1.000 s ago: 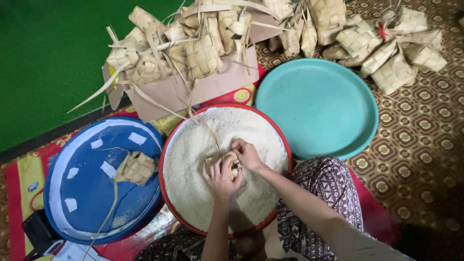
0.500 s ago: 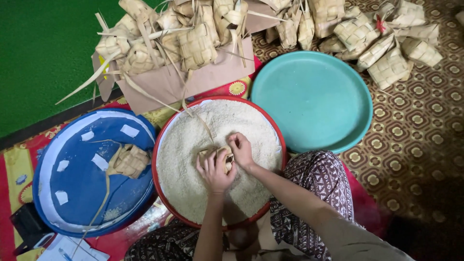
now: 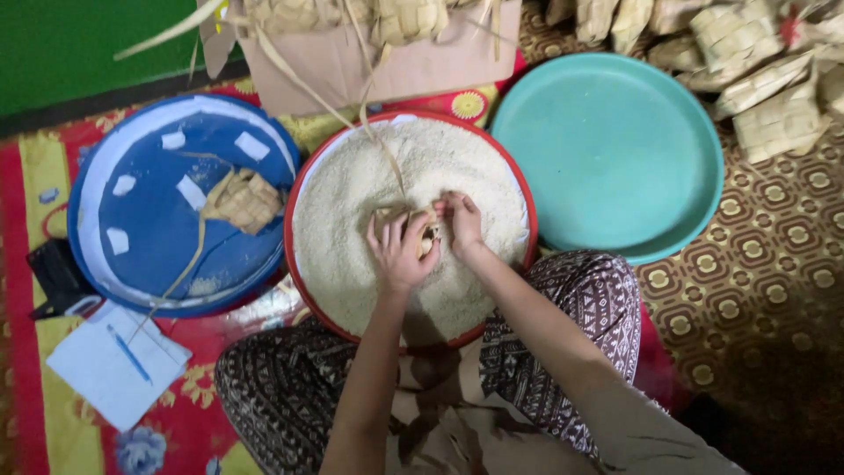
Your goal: Filling woven palm leaf pouches with raw rice and tightening the weave to seal them.
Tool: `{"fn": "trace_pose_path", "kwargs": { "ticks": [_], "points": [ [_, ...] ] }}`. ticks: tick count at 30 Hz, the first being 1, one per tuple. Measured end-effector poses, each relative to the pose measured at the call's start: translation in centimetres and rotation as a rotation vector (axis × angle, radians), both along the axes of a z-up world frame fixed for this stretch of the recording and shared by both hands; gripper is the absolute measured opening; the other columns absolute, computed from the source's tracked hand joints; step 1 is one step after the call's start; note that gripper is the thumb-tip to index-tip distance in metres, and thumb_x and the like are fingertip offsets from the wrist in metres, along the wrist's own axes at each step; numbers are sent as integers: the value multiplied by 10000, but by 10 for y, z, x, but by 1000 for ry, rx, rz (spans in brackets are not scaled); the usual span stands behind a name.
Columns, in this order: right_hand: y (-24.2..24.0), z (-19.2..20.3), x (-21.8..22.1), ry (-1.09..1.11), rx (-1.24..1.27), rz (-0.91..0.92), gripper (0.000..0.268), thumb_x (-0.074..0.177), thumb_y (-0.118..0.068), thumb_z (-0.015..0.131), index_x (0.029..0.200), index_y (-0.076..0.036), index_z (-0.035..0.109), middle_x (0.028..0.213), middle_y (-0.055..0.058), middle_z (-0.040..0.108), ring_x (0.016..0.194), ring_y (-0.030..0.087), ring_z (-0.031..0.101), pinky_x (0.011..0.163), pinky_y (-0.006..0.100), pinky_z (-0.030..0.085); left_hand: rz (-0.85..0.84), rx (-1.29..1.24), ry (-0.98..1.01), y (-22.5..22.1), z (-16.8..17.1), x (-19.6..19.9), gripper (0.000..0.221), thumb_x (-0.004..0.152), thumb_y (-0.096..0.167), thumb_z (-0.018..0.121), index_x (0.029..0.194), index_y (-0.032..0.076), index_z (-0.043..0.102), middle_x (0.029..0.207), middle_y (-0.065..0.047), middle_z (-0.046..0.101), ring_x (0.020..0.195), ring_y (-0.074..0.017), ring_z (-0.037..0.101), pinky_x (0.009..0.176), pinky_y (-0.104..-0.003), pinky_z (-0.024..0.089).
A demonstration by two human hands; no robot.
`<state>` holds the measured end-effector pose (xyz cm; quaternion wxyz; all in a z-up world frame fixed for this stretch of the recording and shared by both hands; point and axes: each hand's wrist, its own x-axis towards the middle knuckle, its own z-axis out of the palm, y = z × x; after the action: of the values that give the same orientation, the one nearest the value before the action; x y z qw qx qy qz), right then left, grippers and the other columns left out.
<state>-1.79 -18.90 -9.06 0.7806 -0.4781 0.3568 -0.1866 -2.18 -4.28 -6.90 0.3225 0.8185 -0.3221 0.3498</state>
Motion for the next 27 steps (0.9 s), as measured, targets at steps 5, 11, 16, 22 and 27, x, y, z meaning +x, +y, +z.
{"fn": "trace_pose_path", "kwargs": {
  "ticks": [5, 11, 16, 22, 27],
  "points": [
    [-7, -14, -1, 20, -12, 28, 131, 940, -263, 630, 921, -148, 691, 740, 60, 746, 642, 139, 691, 647, 255, 504, 30, 23, 13, 1, 1, -5, 481, 796, 530, 694, 1229, 322, 690, 1144, -10, 639, 1087, -195, 636, 1112, -611, 356],
    [-9, -12, 8, -21, -39, 56, 165, 957, -307, 648, 898, -155, 676, 739, 49, 747, 627, 125, 678, 629, 235, 491, 29, -18, 5, -3, -10, 4, 479, 795, 521, 688, 1240, 346, 677, 1173, 16, 621, 1113, -163, 620, 1151, -603, 332],
    [-7, -9, 5, 5, -19, 12, 167, 960, -306, 649, 885, -159, 676, 736, 58, 749, 631, 132, 690, 612, 247, 515, 1, -1, -3, -4, -15, 5, 488, 785, 521, 699, 1240, 347, 680, 1150, 19, 621, 1108, -159, 617, 1150, -595, 343],
    [-4, -9, 6, -21, 11, -57, 167, 956, -290, 641, 895, -136, 664, 748, 75, 744, 637, 152, 684, 600, 270, 528, -67, 11, -39, -3, -11, 9, 477, 818, 540, 670, 1239, 317, 690, 1145, 6, 637, 1091, -179, 627, 1108, -594, 350],
    [-1, -8, 12, -57, 120, -60, 139, 905, -226, 704, 901, -90, 674, 715, 120, 723, 595, 179, 696, 551, 284, 586, -30, 59, -100, -1, 3, 6, 473, 870, 537, 652, 1239, 245, 701, 1127, -50, 644, 1059, -222, 634, 1078, -614, 373]
  ]
}}
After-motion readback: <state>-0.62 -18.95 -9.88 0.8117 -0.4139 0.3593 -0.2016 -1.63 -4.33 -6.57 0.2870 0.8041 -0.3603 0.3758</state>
